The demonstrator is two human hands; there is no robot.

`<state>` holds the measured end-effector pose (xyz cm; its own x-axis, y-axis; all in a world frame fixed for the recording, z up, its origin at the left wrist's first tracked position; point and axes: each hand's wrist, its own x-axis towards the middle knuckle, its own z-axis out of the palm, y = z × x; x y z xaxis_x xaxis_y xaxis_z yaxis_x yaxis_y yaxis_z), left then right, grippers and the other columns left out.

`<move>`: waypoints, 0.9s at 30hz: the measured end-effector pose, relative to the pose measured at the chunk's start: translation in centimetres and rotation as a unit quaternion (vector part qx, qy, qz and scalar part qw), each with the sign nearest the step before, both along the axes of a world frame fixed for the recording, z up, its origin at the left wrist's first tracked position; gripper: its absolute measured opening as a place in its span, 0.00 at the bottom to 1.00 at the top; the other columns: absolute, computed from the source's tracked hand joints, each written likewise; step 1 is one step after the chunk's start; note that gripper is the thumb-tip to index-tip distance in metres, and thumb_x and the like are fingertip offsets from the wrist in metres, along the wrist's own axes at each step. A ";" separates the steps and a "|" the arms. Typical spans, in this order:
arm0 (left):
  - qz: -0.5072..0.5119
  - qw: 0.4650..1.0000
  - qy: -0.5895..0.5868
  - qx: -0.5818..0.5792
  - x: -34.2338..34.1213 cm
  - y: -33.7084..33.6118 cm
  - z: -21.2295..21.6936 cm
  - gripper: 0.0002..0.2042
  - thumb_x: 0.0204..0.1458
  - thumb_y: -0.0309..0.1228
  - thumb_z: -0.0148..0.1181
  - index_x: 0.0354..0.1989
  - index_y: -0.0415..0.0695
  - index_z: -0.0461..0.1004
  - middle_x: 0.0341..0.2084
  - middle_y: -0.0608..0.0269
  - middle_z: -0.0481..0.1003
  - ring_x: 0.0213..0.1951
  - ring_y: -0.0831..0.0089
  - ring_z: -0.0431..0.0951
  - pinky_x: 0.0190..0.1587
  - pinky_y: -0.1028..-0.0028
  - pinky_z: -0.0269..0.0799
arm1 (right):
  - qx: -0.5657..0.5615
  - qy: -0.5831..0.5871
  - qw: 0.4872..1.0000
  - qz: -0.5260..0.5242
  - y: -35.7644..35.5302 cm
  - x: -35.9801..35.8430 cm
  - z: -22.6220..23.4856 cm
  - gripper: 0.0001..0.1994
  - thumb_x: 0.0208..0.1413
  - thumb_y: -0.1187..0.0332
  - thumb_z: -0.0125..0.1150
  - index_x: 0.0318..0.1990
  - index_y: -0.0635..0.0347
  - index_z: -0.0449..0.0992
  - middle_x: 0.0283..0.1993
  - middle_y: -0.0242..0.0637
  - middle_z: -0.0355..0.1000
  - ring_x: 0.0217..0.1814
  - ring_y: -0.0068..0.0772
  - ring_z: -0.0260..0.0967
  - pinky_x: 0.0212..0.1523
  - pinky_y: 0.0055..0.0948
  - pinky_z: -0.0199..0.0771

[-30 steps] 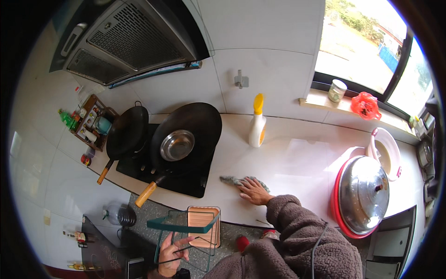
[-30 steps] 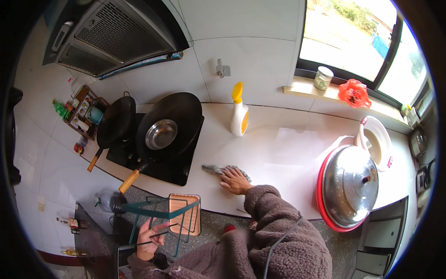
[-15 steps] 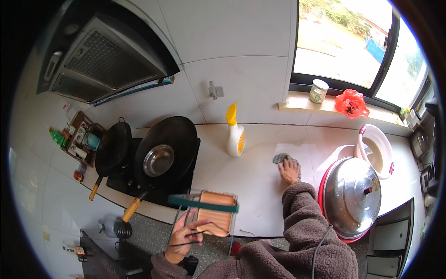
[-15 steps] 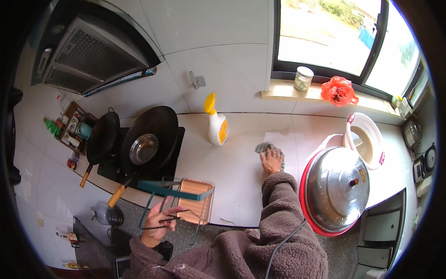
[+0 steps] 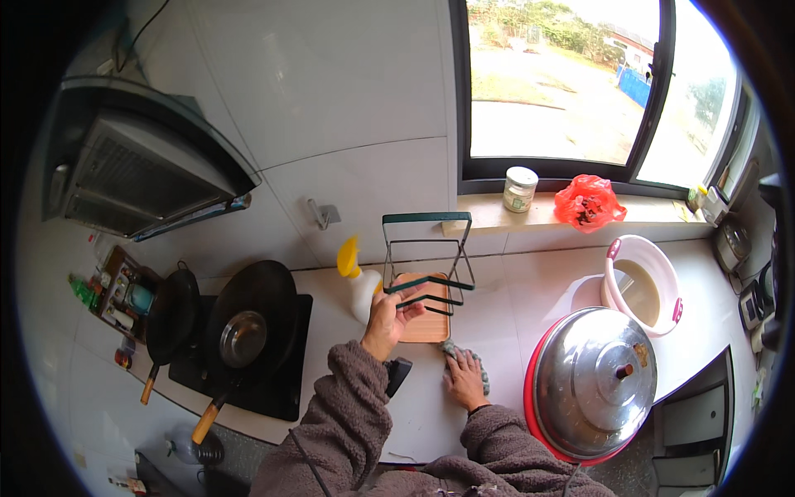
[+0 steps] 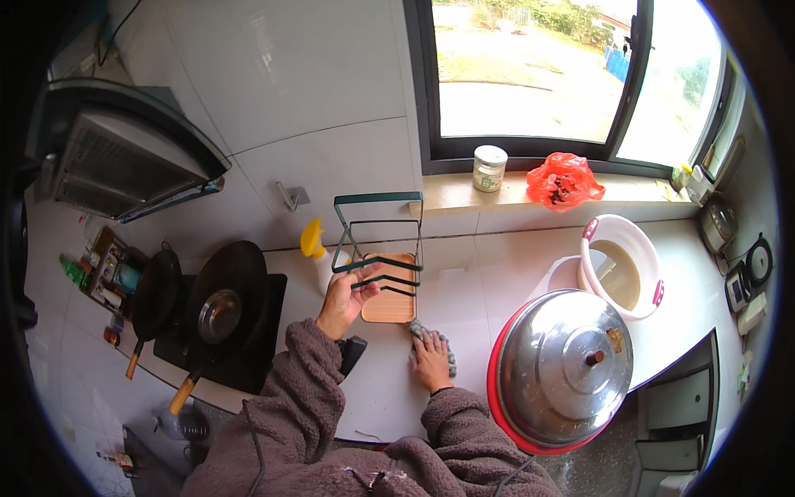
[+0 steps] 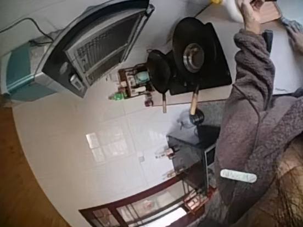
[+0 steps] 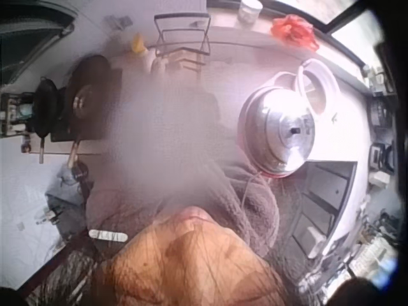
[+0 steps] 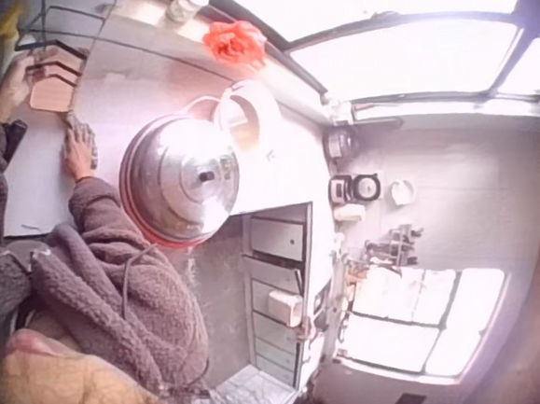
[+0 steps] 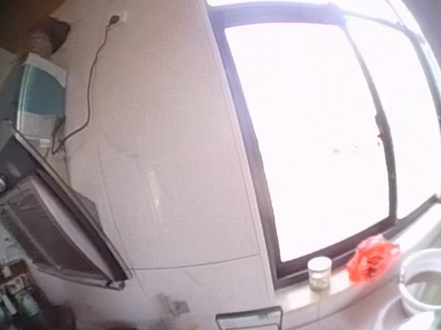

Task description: The person cleans the kitchen countertop and sink area using a cloth and a spray bottle. They wipe the countertop, rinse the cloth at the sink, and repeat the wiping across multiple sections, including around the stove and near the window.

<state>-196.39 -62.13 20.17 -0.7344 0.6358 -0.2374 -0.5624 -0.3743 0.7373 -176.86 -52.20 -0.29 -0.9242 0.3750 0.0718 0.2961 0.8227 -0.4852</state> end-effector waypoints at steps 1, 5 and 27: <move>-0.014 0.999 0.043 -0.010 -0.9 0.8 -0.6 0.18 0.56 0.23 0.43 0.55 0.37 0.69 0.48 0.53 0.76 0.31 0.75 0.77 0.38 0.75 0.80 | -0.009 0.010 1.000 -0.014 0.3 -0.1 0.3 0.24 0.54 0.65 0.56 0.61 0.52 0.67 0.69 0.40 0.57 0.72 0.49 0.48 0.70 0.47 0.47; -0.003 0.999 0.039 -0.035 -4.1 3.1 -2.6 0.18 0.54 0.21 0.44 0.54 0.37 0.69 0.48 0.56 0.76 0.31 0.75 0.77 0.38 0.76 0.79 | -0.135 0.064 0.974 -0.170 2.2 -1.5 2.8 0.16 0.51 0.74 0.56 0.48 0.60 0.77 0.50 0.44 0.75 0.57 0.47 0.68 0.59 0.37 0.65; 0.053 0.995 -0.061 -0.053 1.9 -2.9 -1.4 0.17 0.58 0.26 0.48 0.55 0.38 0.66 0.40 0.52 0.79 0.26 0.76 0.76 0.29 0.79 0.76 | -0.059 0.234 0.970 0.002 18.7 -22.2 15.6 0.12 0.51 0.79 0.56 0.41 0.57 0.81 0.41 0.44 0.78 0.44 0.43 0.75 0.47 0.34 0.74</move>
